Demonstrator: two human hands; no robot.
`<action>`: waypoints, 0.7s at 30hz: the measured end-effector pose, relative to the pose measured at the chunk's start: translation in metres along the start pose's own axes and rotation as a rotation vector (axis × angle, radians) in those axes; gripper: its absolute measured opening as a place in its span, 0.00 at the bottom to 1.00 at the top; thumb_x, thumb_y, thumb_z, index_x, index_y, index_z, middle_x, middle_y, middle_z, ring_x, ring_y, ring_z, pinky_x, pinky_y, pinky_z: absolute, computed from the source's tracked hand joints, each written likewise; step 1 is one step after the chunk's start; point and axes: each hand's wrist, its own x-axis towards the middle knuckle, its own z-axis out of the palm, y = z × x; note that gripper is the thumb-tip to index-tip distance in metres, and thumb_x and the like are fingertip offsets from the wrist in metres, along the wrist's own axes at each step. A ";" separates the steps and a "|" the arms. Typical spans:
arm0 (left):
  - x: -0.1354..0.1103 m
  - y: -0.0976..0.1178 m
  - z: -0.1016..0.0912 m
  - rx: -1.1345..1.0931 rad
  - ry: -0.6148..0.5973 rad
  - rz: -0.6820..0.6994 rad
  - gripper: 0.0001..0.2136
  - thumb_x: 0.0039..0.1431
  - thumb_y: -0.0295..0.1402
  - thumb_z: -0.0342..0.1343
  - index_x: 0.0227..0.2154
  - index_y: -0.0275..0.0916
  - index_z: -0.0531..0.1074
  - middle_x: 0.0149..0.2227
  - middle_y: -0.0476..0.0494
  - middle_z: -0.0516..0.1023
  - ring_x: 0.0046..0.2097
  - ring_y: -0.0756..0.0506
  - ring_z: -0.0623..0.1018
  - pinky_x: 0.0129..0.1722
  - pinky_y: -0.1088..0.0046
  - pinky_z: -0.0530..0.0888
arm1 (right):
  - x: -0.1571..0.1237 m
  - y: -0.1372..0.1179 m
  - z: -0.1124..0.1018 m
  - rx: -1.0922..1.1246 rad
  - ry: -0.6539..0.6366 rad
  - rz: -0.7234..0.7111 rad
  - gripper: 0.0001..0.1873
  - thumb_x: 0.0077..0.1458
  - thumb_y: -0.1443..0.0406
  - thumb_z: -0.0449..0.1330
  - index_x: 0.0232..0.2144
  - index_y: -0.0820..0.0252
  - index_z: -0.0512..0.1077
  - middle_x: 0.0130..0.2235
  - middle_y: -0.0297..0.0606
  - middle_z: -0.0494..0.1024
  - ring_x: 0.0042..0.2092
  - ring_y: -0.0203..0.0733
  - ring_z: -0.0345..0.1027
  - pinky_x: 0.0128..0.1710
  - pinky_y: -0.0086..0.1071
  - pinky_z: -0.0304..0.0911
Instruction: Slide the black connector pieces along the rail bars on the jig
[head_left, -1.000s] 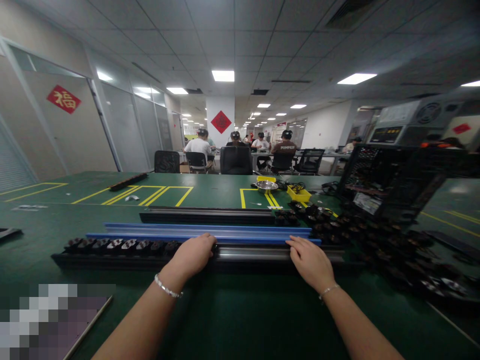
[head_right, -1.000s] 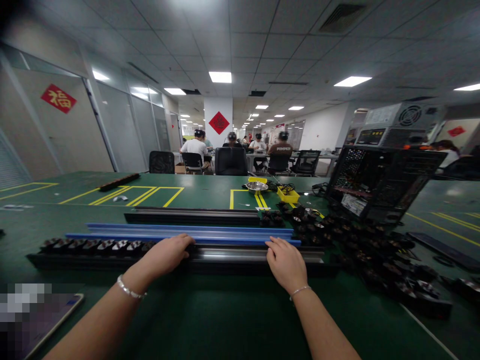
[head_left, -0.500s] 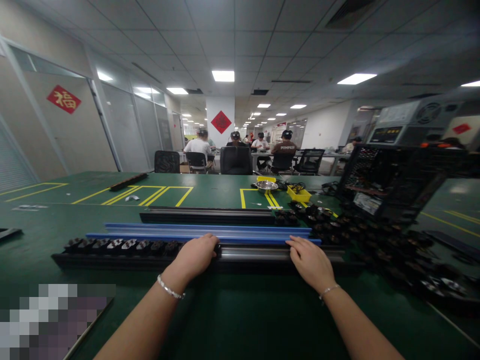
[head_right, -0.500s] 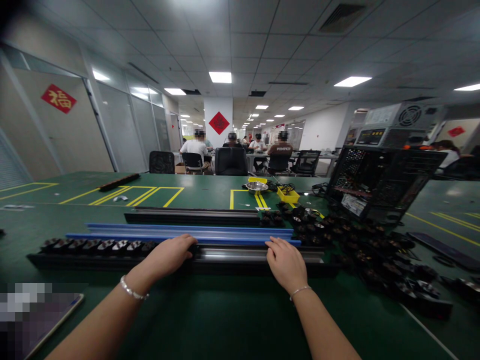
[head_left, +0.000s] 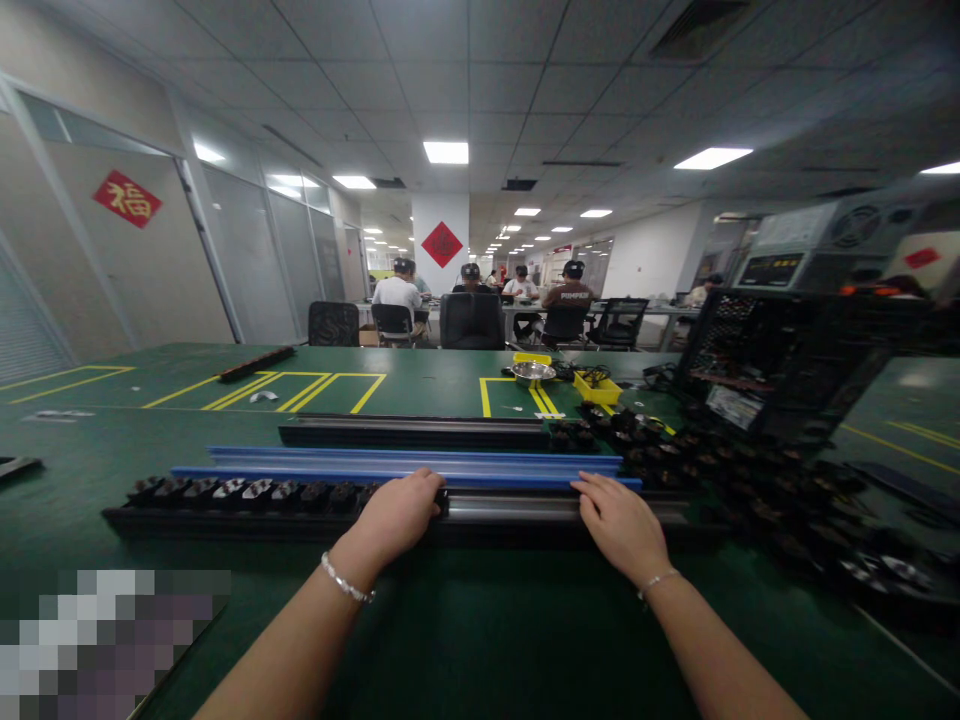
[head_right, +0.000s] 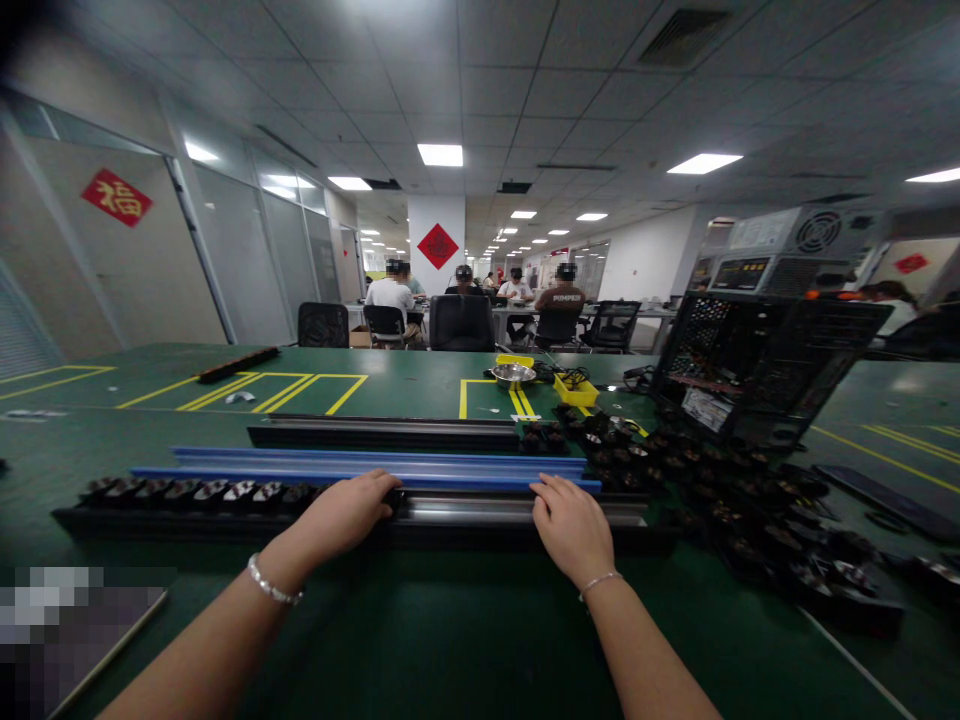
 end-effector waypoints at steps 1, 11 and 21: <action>0.000 0.000 0.001 -0.003 -0.001 -0.001 0.14 0.55 0.28 0.50 0.46 0.41 0.67 0.46 0.41 0.72 0.45 0.43 0.74 0.44 0.68 0.68 | 0.000 0.000 0.000 -0.002 0.001 -0.004 0.20 0.54 0.65 0.45 0.43 0.57 0.74 0.51 0.36 0.72 0.52 0.41 0.62 0.54 0.38 0.55; 0.001 0.004 0.004 -0.007 0.014 -0.002 0.17 0.55 0.28 0.50 0.48 0.40 0.66 0.47 0.40 0.72 0.44 0.42 0.74 0.44 0.67 0.69 | 0.000 0.000 0.000 0.017 0.008 0.004 0.20 0.54 0.65 0.46 0.42 0.57 0.74 0.50 0.37 0.72 0.52 0.41 0.62 0.54 0.39 0.55; 0.002 0.011 0.001 -0.065 -0.010 -0.033 0.17 0.55 0.29 0.51 0.49 0.40 0.65 0.49 0.40 0.71 0.48 0.42 0.72 0.48 0.68 0.66 | 0.000 -0.001 -0.001 0.016 0.005 0.009 0.20 0.54 0.65 0.46 0.42 0.55 0.74 0.50 0.36 0.72 0.53 0.41 0.62 0.54 0.39 0.55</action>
